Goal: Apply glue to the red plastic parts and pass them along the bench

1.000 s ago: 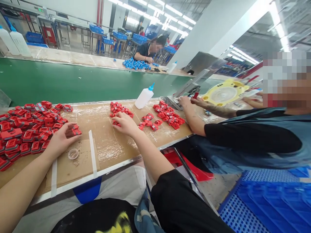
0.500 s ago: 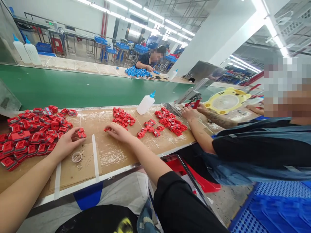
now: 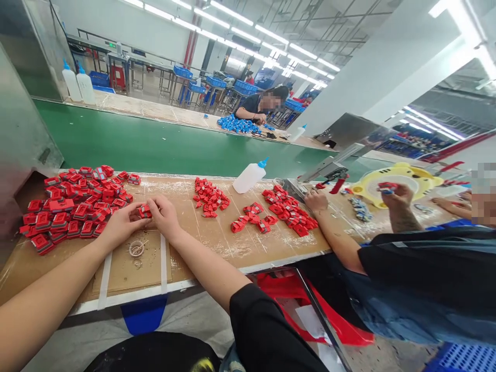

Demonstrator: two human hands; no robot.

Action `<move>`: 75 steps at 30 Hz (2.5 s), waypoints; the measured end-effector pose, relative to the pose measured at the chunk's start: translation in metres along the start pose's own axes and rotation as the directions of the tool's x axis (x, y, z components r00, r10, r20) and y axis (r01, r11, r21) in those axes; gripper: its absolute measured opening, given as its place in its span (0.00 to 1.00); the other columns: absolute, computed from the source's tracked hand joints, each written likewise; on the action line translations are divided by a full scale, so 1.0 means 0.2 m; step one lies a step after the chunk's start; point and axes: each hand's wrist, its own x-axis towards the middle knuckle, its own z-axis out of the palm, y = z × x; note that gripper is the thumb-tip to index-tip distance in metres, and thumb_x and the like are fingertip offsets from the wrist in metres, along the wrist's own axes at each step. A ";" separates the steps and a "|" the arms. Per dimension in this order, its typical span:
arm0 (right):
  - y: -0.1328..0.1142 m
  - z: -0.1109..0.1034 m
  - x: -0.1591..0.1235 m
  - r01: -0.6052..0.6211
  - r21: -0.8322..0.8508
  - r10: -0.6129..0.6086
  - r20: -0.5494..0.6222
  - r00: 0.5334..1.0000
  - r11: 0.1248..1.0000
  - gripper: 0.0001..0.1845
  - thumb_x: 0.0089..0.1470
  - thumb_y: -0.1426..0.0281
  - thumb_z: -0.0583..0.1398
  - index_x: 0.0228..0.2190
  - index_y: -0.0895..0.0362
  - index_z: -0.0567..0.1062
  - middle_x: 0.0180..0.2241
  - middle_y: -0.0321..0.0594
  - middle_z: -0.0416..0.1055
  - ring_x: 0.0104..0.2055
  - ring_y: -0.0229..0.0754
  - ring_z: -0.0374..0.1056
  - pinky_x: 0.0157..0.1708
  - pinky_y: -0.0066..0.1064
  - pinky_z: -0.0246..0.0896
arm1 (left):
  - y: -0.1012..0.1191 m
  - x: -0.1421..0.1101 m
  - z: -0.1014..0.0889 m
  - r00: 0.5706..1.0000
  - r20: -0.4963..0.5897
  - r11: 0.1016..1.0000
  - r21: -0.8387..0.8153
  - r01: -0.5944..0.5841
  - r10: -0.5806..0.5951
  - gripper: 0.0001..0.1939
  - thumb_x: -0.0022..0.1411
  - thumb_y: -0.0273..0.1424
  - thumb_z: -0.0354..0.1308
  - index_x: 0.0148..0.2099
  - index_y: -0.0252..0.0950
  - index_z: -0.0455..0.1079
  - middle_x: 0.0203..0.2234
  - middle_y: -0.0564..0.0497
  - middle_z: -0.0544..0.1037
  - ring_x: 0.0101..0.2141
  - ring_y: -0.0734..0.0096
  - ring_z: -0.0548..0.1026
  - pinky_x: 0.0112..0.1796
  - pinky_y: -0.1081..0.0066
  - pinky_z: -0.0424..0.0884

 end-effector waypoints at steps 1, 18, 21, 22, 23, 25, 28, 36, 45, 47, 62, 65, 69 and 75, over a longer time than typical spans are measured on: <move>0.01 0.00 0.00 -0.004 0.000 0.004 0.008 1.000 1.000 0.23 0.68 0.52 0.51 0.28 0.54 0.67 0.29 0.36 0.66 0.33 0.40 0.63 0.37 0.31 0.61 | 0.00 0.00 0.00 1.000 0.004 1.000 0.004 -0.010 0.010 0.26 0.60 0.42 0.65 0.59 0.42 0.73 0.42 0.50 0.83 0.38 0.59 0.81 0.44 0.62 0.76; 0.03 -0.16 -0.03 0.059 -0.035 -0.043 0.351 0.935 0.998 0.14 0.65 0.60 0.59 0.45 0.56 0.74 0.37 0.40 0.77 0.38 0.40 0.72 0.40 0.31 0.66 | 0.02 -0.02 -0.02 0.993 0.117 0.999 -0.044 -0.013 0.018 0.24 0.61 0.43 0.65 0.58 0.42 0.75 0.42 0.51 0.84 0.40 0.58 0.81 0.42 0.65 0.75; 0.03 -0.18 -0.01 0.175 -0.100 -0.118 0.416 0.902 0.980 0.12 0.67 0.61 0.58 0.43 0.56 0.75 0.38 0.42 0.79 0.39 0.42 0.73 0.41 0.32 0.66 | 0.02 -0.01 -0.03 0.988 0.152 0.999 0.011 -0.032 0.030 0.22 0.61 0.42 0.64 0.56 0.42 0.76 0.42 0.52 0.84 0.41 0.58 0.81 0.44 0.64 0.75; 0.03 -0.18 -0.01 0.208 -0.112 -0.141 0.433 0.890 0.972 0.12 0.67 0.61 0.58 0.42 0.56 0.75 0.39 0.43 0.79 0.39 0.42 0.73 0.41 0.32 0.66 | 0.02 -0.01 -0.03 0.986 0.162 0.998 0.038 -0.044 0.037 0.21 0.61 0.41 0.64 0.56 0.43 0.76 0.41 0.52 0.84 0.41 0.58 0.81 0.45 0.63 0.75; 0.04 -0.17 -0.01 0.234 -0.122 -0.159 0.438 0.885 0.965 0.12 0.67 0.61 0.57 0.41 0.56 0.75 0.39 0.43 0.79 0.39 0.42 0.74 0.41 0.33 0.66 | 0.03 0.00 -0.03 0.985 0.164 0.996 0.065 -0.056 0.045 0.21 0.61 0.41 0.64 0.55 0.43 0.77 0.41 0.52 0.84 0.41 0.58 0.80 0.46 0.63 0.75; 0.04 -0.16 -0.01 0.261 -0.134 -0.184 0.420 0.889 0.956 0.12 0.68 0.61 0.57 0.41 0.56 0.75 0.38 0.43 0.79 0.39 0.43 0.74 0.41 0.32 0.67 | 0.03 0.00 -0.03 0.988 0.149 0.995 0.084 -0.062 0.049 0.20 0.61 0.40 0.65 0.55 0.43 0.77 0.42 0.52 0.84 0.42 0.58 0.81 0.47 0.62 0.75; 0.05 -0.13 -0.01 0.328 -0.126 -0.266 0.356 0.896 0.936 0.12 0.69 0.63 0.56 0.45 0.55 0.76 0.39 0.43 0.79 0.40 0.42 0.74 0.42 0.33 0.68 | 0.03 0.01 -0.03 0.990 0.141 0.998 -0.067 0.021 -0.011 0.29 0.57 0.40 0.69 0.60 0.41 0.74 0.48 0.48 0.83 0.46 0.55 0.81 0.49 0.59 0.77; 0.01 -0.16 0.01 0.488 0.057 -0.481 0.303 0.823 0.871 0.19 0.71 0.67 0.51 0.57 0.55 0.73 0.44 0.46 0.75 0.47 0.42 0.72 0.49 0.37 0.70 | 0.06 0.03 -0.03 0.968 0.058 0.857 -0.455 0.243 -0.244 0.33 0.54 0.45 0.72 0.57 0.35 0.74 0.50 0.41 0.81 0.48 0.56 0.81 0.48 0.57 0.79; -0.02 -0.18 0.02 0.250 0.215 -0.310 0.326 0.893 0.944 0.36 0.62 0.61 0.64 0.67 0.49 0.61 0.65 0.48 0.64 0.65 0.49 0.62 0.65 0.46 0.60 | 0.08 0.05 0.02 0.997 -0.013 0.940 -0.335 0.071 -0.080 0.30 0.51 0.40 0.74 0.54 0.37 0.72 0.52 0.41 0.80 0.54 0.54 0.78 0.54 0.58 0.75; -0.01 -0.16 0.02 0.233 0.243 -0.311 0.363 0.878 0.942 0.31 0.65 0.63 0.61 0.66 0.51 0.64 0.63 0.47 0.68 0.63 0.46 0.66 0.64 0.43 0.61 | 0.07 0.05 0.03 0.999 -0.029 0.956 -0.293 0.018 -0.027 0.28 0.53 0.41 0.73 0.54 0.37 0.73 0.51 0.42 0.80 0.53 0.54 0.78 0.54 0.58 0.75; -0.07 -0.41 -0.13 0.455 -0.289 -0.342 0.366 0.865 0.842 0.25 0.59 0.56 0.65 0.54 0.54 0.73 0.62 0.53 0.67 0.63 0.56 0.64 0.61 0.50 0.61 | 0.25 -0.02 -0.14 0.997 0.063 0.962 0.267 -0.062 0.046 0.27 0.59 0.51 0.65 0.53 0.40 0.76 0.49 0.43 0.82 0.49 0.50 0.79 0.49 0.56 0.75; 0.06 -0.69 -0.34 0.284 -0.609 -0.139 0.274 0.952 0.741 0.24 0.56 0.52 0.66 0.45 0.57 0.78 0.54 0.55 0.71 0.56 0.60 0.68 0.56 0.52 0.62 | 0.30 -0.05 -0.27 0.984 -0.017 0.602 0.793 -0.094 0.176 0.25 0.64 0.52 0.60 0.52 0.39 0.76 0.48 0.37 0.80 0.52 0.43 0.74 0.52 0.50 0.69; 0.16 -0.99 -0.47 -0.024 -0.820 -0.051 -0.065 0.997 0.573 0.25 0.59 0.52 0.62 0.47 0.59 0.79 0.52 0.59 0.71 0.51 0.61 0.67 0.50 0.52 0.61 | 0.29 -0.01 -0.29 0.997 0.013 0.207 0.978 -0.029 0.076 0.24 0.64 0.51 0.58 0.46 0.34 0.75 0.41 0.34 0.80 0.48 0.40 0.73 0.49 0.51 0.66; -0.16 -0.69 -0.18 0.200 -0.513 -0.146 0.144 0.979 0.834 0.22 0.68 0.55 0.54 0.34 0.58 0.78 0.36 0.44 0.75 0.37 0.42 0.67 0.37 0.32 0.56 | 0.28 0.09 -0.16 0.995 -0.098 0.081 0.992 0.098 -0.003 0.21 0.66 0.43 0.59 0.51 0.31 0.70 0.42 0.33 0.79 0.46 0.43 0.74 0.48 0.54 0.64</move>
